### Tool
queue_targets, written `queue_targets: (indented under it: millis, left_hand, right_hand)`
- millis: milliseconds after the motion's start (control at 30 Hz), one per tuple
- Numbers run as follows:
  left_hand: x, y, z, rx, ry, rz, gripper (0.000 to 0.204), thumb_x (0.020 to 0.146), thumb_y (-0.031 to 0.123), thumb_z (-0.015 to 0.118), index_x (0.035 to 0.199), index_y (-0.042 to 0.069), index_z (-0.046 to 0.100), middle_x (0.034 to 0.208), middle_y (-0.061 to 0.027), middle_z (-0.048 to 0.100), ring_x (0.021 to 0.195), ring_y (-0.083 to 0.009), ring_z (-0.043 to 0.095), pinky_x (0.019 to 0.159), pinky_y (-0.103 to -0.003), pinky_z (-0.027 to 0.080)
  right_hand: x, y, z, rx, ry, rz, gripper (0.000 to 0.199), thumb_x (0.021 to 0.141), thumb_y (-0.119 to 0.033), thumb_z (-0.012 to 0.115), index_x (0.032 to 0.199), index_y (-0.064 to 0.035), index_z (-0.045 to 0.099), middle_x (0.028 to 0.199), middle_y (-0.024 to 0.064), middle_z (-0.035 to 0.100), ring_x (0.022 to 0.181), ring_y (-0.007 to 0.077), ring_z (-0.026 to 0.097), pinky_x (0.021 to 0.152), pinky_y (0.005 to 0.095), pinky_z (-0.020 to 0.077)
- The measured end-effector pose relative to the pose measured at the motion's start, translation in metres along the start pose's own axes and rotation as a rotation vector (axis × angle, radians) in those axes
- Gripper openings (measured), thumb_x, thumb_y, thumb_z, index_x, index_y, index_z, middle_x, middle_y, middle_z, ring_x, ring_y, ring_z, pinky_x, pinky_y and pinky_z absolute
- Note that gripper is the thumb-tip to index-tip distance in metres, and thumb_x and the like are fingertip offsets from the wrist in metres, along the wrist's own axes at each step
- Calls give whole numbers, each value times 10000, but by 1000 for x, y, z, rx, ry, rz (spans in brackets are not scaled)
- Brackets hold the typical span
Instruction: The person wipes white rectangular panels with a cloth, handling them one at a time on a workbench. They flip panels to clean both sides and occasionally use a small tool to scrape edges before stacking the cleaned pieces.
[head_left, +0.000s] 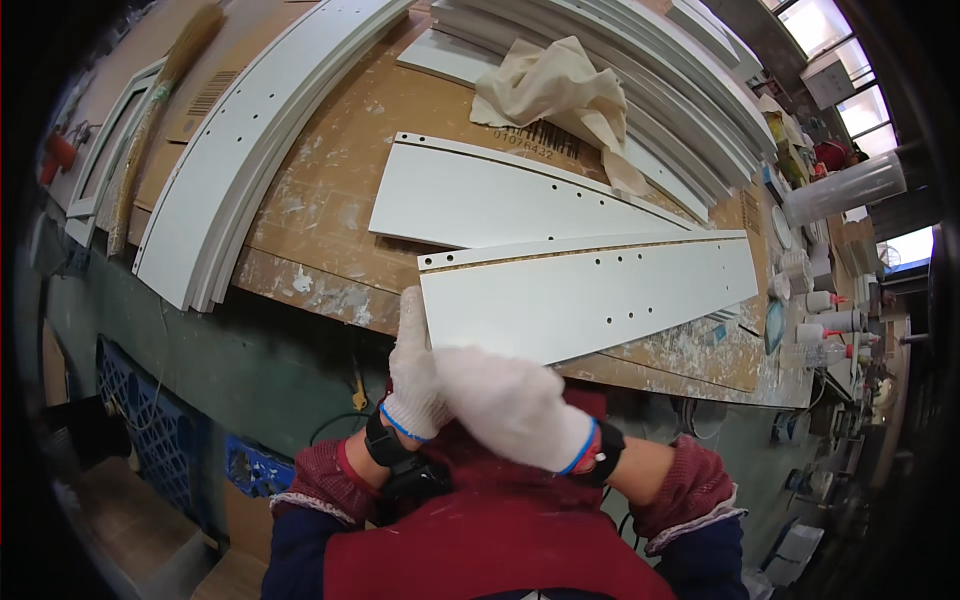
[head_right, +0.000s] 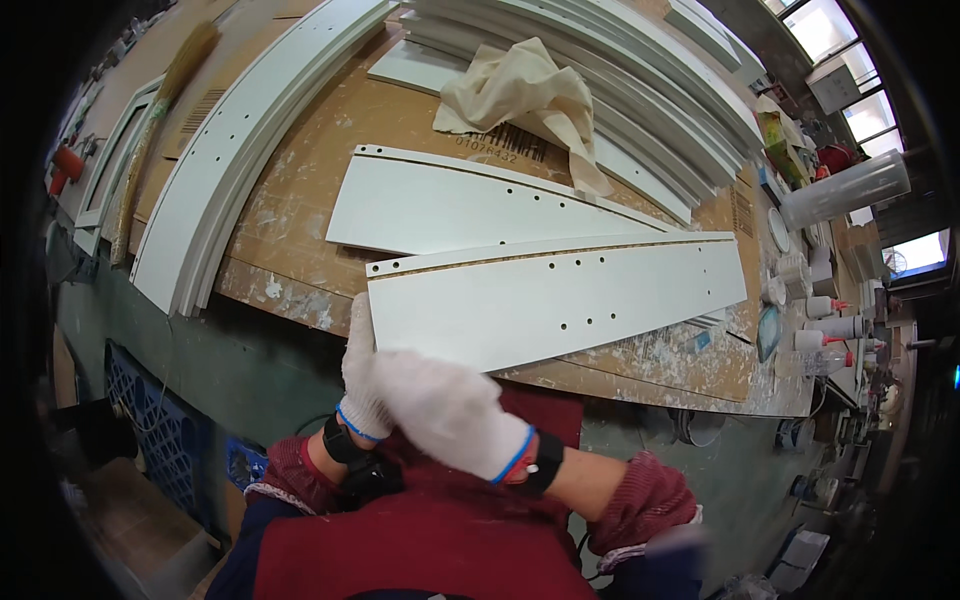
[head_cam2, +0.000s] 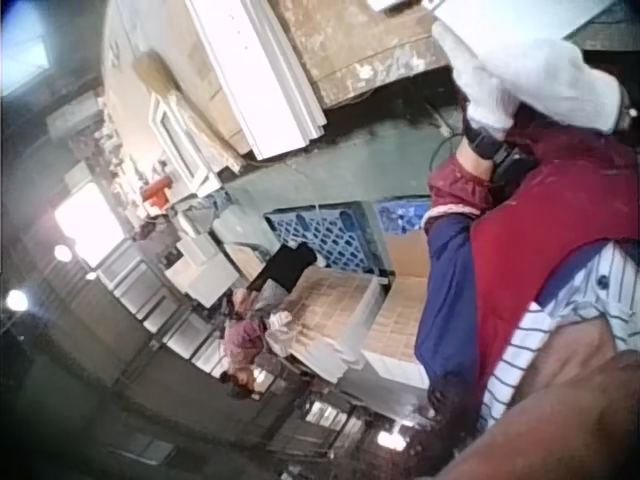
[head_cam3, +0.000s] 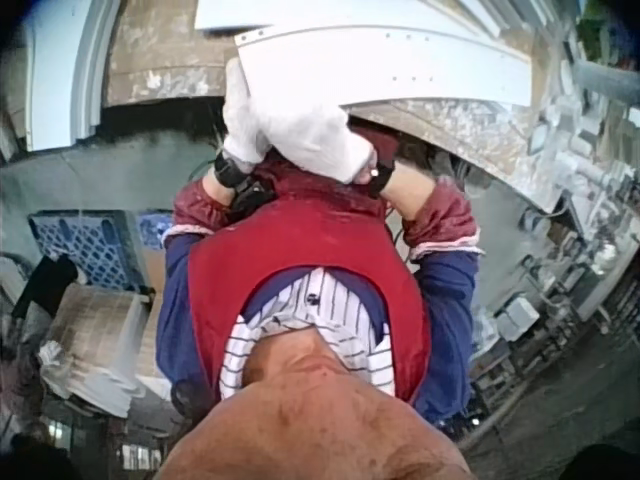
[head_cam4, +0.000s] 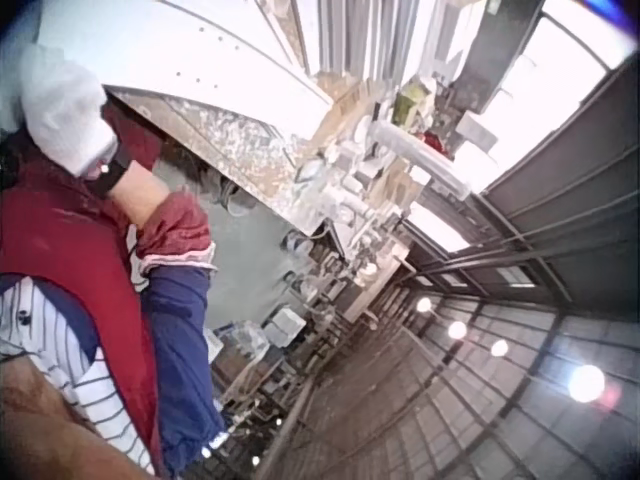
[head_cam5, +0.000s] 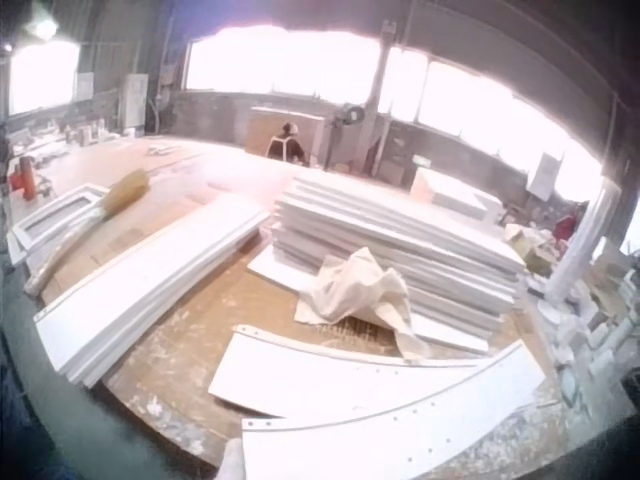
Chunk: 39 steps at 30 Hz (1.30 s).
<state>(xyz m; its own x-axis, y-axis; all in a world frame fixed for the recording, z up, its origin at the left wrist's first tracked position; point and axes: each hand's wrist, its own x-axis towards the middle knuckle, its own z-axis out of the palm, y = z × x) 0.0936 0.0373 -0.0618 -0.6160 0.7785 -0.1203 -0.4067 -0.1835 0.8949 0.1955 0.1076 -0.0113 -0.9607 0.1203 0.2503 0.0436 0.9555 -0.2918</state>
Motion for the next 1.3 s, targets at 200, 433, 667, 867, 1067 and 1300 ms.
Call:
queue_targets:
  millis: [200, 433, 667, 867, 1067, 1300]
  left_hand:
    - [5, 16, 0, -813, -30, -407, 526, 1015, 478, 369, 1317, 67, 501, 1228, -107, 588, 1084, -258, 584, 911, -374, 499]
    - [-2, 13, -1, -612, -145, -500, 557, 980, 419, 496, 1388, 62, 372, 1318, -191, 520, 1200, -388, 539, 957, -580, 491]
    - [-8, -6, -21, -139, 167, -395, 345, 877, -62, 480, 1219, -43, 519, 1029, -161, 622, 895, -256, 644, 797, -323, 537]
    - [-9, 13, 0, -113, 203, -371, 233, 944, 4, 451, 1144, -98, 513, 1059, -162, 593, 943, -233, 633, 800, -312, 534]
    - [-10, 15, -4, 166, 115, -309, 292, 1018, 168, 432, 1134, -86, 516, 1080, -146, 607, 976, -231, 644, 793, -290, 551]
    - [-10, 16, -2, -116, 215, -395, 365, 1010, 244, 479, 1252, -28, 453, 1153, -153, 595, 970, -262, 655, 744, -315, 592]
  right_hand:
    - [1, 3, -16, 322, -166, 127, 148, 895, -216, 593, 1001, -113, 598, 765, 79, 634, 717, 257, 662, 599, 343, 530]
    - [-29, 59, -47, 8, -88, 252, 249, 925, -201, 564, 1123, -53, 597, 874, 123, 638, 747, 295, 649, 658, 364, 530]
    - [-53, 110, -66, -53, -110, 425, 227, 927, -210, 538, 1111, -92, 600, 905, 103, 638, 812, 293, 653, 702, 386, 536]
    - [-152, 231, -120, -275, 215, 632, 232, 921, -195, 564, 1104, -63, 617, 989, 177, 657, 892, 346, 642, 777, 395, 517]
    - [-250, 326, -182, -526, 127, 1169, 269, 927, -306, 549, 1093, -106, 618, 965, 203, 661, 903, 391, 630, 794, 470, 491]
    - [-195, 274, -172, -127, 353, 809, 176, 919, -191, 563, 1039, -89, 641, 882, 159, 664, 813, 323, 651, 713, 392, 517]
